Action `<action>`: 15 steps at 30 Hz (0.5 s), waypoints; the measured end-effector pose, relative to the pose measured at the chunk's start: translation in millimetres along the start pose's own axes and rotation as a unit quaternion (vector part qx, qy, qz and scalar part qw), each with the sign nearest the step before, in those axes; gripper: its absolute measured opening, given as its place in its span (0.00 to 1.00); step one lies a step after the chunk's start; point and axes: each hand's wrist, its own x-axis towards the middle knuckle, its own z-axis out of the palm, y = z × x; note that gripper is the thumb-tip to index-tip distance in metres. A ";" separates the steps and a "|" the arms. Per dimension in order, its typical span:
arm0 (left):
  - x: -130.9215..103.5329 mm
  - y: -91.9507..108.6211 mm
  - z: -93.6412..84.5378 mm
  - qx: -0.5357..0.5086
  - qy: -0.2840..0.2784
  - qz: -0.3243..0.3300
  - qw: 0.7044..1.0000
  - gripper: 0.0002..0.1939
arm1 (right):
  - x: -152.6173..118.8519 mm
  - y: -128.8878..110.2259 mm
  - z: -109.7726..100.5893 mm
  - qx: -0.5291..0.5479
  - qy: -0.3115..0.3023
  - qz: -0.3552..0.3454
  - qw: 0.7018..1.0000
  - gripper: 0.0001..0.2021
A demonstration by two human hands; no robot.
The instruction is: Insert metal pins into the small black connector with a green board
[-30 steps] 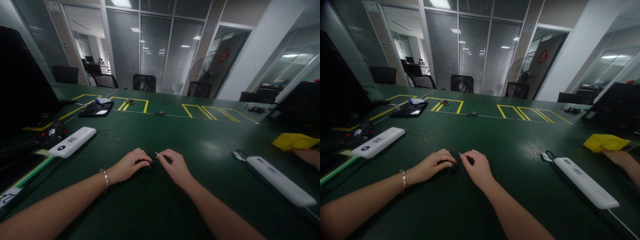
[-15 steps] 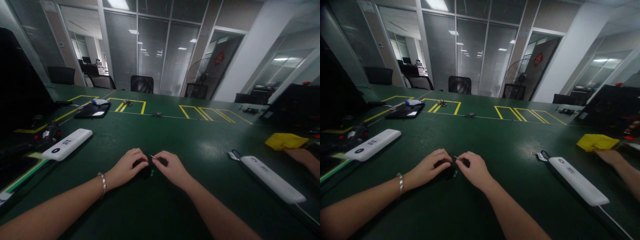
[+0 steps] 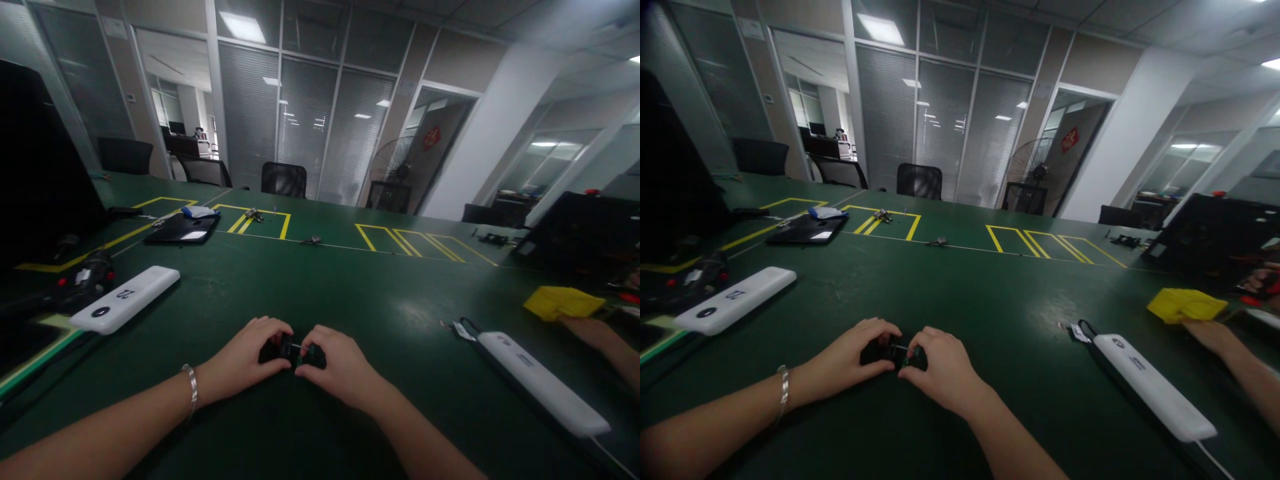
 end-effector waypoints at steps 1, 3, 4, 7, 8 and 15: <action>-0.2 -0.4 -0.1 -0.021 0.006 -0.010 1.000 0.18 | -0.1 0.0 0.4 0.000 0.000 0.003 1.000 0.11; -0.5 -0.9 0.1 -0.066 0.012 -0.022 0.997 0.18 | 0.1 0.3 1.3 0.002 0.003 0.010 1.000 0.11; -0.6 -1.2 0.6 -0.088 0.014 -0.022 0.996 0.19 | 0.4 0.6 1.9 0.003 0.005 0.013 1.000 0.10; -0.4 -2.2 2.3 -0.135 0.019 -0.016 0.991 0.20 | 1.9 1.9 4.0 0.007 0.011 0.024 1.000 0.07; -0.2 -2.5 2.7 -0.142 0.021 -0.018 0.989 0.20 | 2.4 2.2 4.5 0.009 0.013 0.027 1.000 0.06; 0.9 -0.9 0.0 -0.152 0.019 -0.041 0.987 0.20 | 2.2 1.7 5.2 0.026 0.019 0.032 0.999 0.12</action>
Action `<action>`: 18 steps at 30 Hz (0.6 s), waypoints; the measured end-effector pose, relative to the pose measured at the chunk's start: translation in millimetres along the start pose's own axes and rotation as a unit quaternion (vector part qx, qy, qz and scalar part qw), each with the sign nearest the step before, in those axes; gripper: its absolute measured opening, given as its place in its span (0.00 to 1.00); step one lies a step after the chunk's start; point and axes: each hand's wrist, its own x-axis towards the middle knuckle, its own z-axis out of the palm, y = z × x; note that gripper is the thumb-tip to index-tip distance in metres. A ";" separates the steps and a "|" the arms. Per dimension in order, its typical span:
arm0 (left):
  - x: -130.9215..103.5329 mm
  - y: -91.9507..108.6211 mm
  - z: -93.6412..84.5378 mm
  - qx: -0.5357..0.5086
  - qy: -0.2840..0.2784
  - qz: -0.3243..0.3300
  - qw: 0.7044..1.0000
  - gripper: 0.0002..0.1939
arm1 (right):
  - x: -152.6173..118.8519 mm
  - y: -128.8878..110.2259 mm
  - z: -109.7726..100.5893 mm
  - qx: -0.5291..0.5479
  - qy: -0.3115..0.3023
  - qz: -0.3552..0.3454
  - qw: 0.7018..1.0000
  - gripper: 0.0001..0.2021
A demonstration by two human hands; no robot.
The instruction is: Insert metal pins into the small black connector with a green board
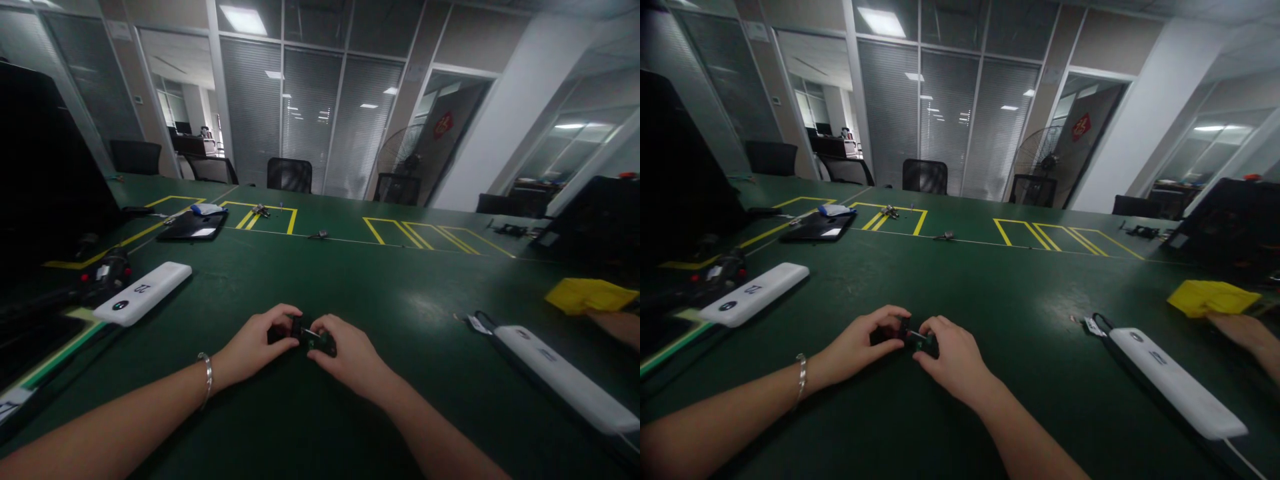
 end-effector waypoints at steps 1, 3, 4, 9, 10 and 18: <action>0.0 0.4 -0.4 0.001 -0.002 -0.001 1.000 0.20 | -0.1 -0.1 -0.1 -0.001 -0.002 0.000 1.000 0.11; 0.1 0.7 -0.8 0.003 -0.004 -0.004 1.000 0.20 | -0.1 -0.3 -0.5 -0.003 -0.005 0.001 1.000 0.09; 0.1 0.7 -0.8 0.005 -0.004 -0.005 1.000 0.20 | 0.0 -0.4 -0.7 -0.004 -0.006 0.002 1.000 0.09; -0.1 0.8 -0.5 0.006 -0.004 -0.008 1.000 0.20 | 1.3 -0.7 -1.3 -0.010 -0.009 0.008 1.000 0.05; -0.3 1.1 -0.6 0.005 -0.006 -0.008 1.000 0.20 | 1.5 -0.7 -1.4 -0.010 -0.010 0.009 1.000 0.04; -1.6 5.5 -1.8 0.005 -0.013 -0.018 1.000 0.19 | 0.0 -0.1 -0.8 0.006 0.007 0.020 1.000 0.14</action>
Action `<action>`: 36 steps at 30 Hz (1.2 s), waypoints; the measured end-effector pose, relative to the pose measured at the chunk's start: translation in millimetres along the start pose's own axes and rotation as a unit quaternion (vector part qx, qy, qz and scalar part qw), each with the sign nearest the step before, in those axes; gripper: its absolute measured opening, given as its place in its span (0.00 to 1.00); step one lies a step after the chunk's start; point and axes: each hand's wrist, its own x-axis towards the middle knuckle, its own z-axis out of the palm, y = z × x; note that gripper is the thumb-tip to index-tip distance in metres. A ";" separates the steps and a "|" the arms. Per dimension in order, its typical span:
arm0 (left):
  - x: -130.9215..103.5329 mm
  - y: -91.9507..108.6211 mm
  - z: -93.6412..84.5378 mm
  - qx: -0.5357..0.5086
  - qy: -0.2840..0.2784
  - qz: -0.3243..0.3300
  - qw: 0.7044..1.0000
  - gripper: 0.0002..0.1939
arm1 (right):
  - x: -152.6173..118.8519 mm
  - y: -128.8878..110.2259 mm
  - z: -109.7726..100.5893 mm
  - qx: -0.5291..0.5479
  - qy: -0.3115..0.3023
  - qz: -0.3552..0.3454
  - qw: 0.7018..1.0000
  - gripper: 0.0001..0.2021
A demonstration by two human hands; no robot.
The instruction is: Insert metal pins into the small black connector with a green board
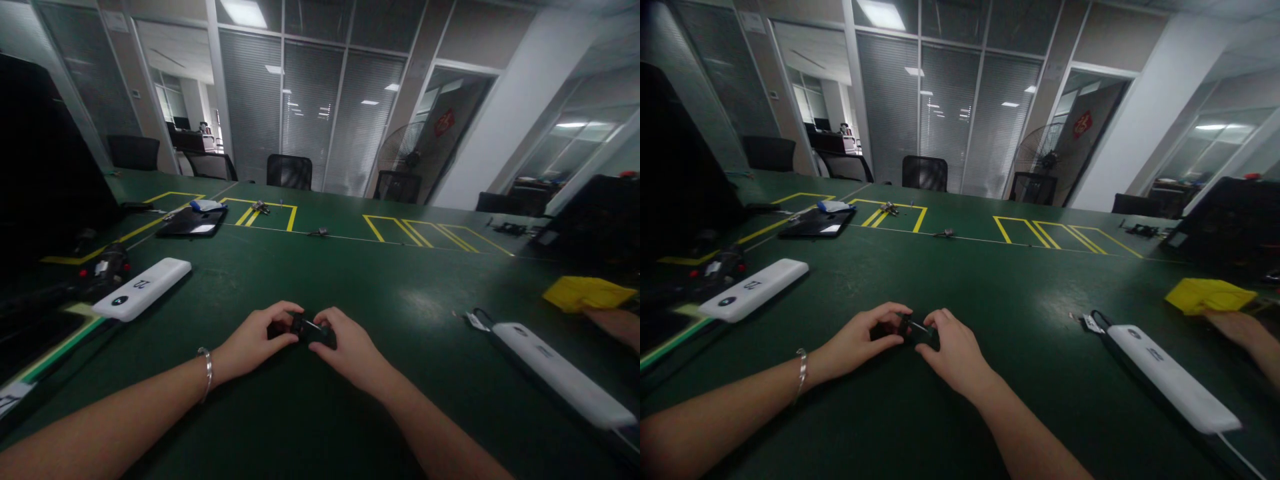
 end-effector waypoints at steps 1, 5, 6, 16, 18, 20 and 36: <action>0.1 0.0 0.1 -0.002 0.001 0.002 1.000 0.19 | 0.1 -0.2 0.3 0.000 0.001 0.003 1.000 0.13; 0.5 -0.9 0.4 -0.006 0.006 0.012 1.000 0.20 | 1.4 -0.3 0.7 0.007 0.004 0.011 1.000 0.10; 0.6 -1.0 0.3 -0.006 0.005 0.012 1.000 0.20 | 1.9 0.3 0.5 0.011 0.006 0.014 1.000 0.09; 0.5 -2.1 0.2 -0.017 -0.002 0.018 1.000 0.20 | 4.7 3.1 -1.5 0.020 0.015 0.040 0.999 0.08; 0.8 -2.8 0.5 -0.020 -0.002 0.020 1.000 0.20 | 4.1 1.5 -2.3 0.019 0.009 0.042 0.999 0.07; 1.1 -3.0 0.5 -0.020 -0.003 0.019 1.000 0.20 | 3.7 0.4 -4.1 0.020 0.003 0.044 0.999 0.06; 1.3 -4.8 1.6 -0.016 -0.003 0.022 1.000 0.20 | 1.2 -0.5 -9.8 0.028 -0.035 0.032 0.998 0.09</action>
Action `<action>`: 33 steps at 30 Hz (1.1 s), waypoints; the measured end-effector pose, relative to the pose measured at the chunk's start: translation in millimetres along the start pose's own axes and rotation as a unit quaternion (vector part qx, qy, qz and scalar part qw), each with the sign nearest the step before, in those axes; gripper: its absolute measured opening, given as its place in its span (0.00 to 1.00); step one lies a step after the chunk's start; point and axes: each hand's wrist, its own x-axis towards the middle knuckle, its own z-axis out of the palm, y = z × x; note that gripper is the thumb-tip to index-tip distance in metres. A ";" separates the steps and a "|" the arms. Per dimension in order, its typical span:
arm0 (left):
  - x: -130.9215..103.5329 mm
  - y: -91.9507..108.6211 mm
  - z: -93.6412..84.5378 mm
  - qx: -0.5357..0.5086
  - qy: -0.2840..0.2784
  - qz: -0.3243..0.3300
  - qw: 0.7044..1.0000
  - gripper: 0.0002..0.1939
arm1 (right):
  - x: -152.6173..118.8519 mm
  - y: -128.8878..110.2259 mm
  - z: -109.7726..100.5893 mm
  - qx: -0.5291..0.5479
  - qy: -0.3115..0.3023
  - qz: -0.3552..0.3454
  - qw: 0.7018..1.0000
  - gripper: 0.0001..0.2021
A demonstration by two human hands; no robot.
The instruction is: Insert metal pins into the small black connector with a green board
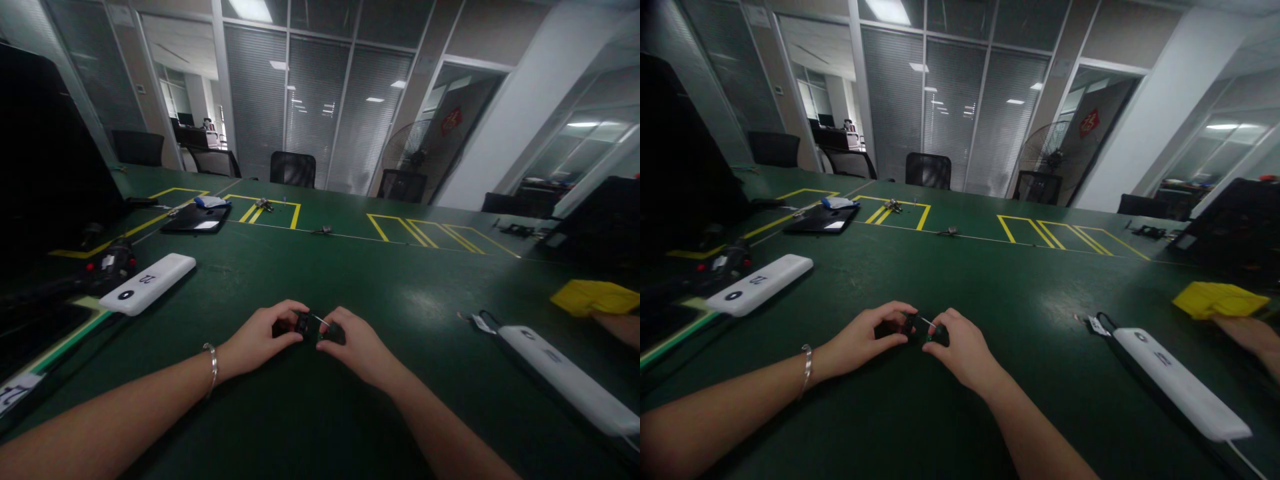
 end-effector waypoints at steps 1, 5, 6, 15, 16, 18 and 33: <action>-0.1 0.6 -0.2 0.001 0.000 -0.001 1.000 0.20 | -0.1 -0.6 -0.5 0.001 -0.001 0.001 1.000 0.08; -0.4 2.2 -0.7 -0.001 0.001 -0.001 1.000 0.20 | -1.3 -1.7 -2.2 0.007 -0.001 0.001 1.000 0.04; -0.4 2.4 -0.6 -0.002 0.002 -0.001 1.000 0.20 | -1.6 -1.4 -2.2 0.010 0.001 0.000 1.000 0.05; -0.7 -0.9 -0.2 -0.008 0.000 0.007 1.000 0.20 | 1.3 6.0 1.4 0.028 0.039 0.007 0.999 0.19; -0.8 -1.4 -0.3 -0.008 0.000 0.008 1.000 0.20 | 1.9 6.5 1.6 0.027 0.038 0.005 0.999 0.17; -1.0 -2.2 -0.4 -0.007 -0.002 0.007 1.000 0.20 | 3.1 7.2 1.9 0.027 0.036 0.000 0.999 0.12; -0.6 0.1 0.1 -0.016 0.002 -0.001 1.000 0.21 | 3.1 9.6 4.6 0.059 0.056 -0.030 0.996 0.07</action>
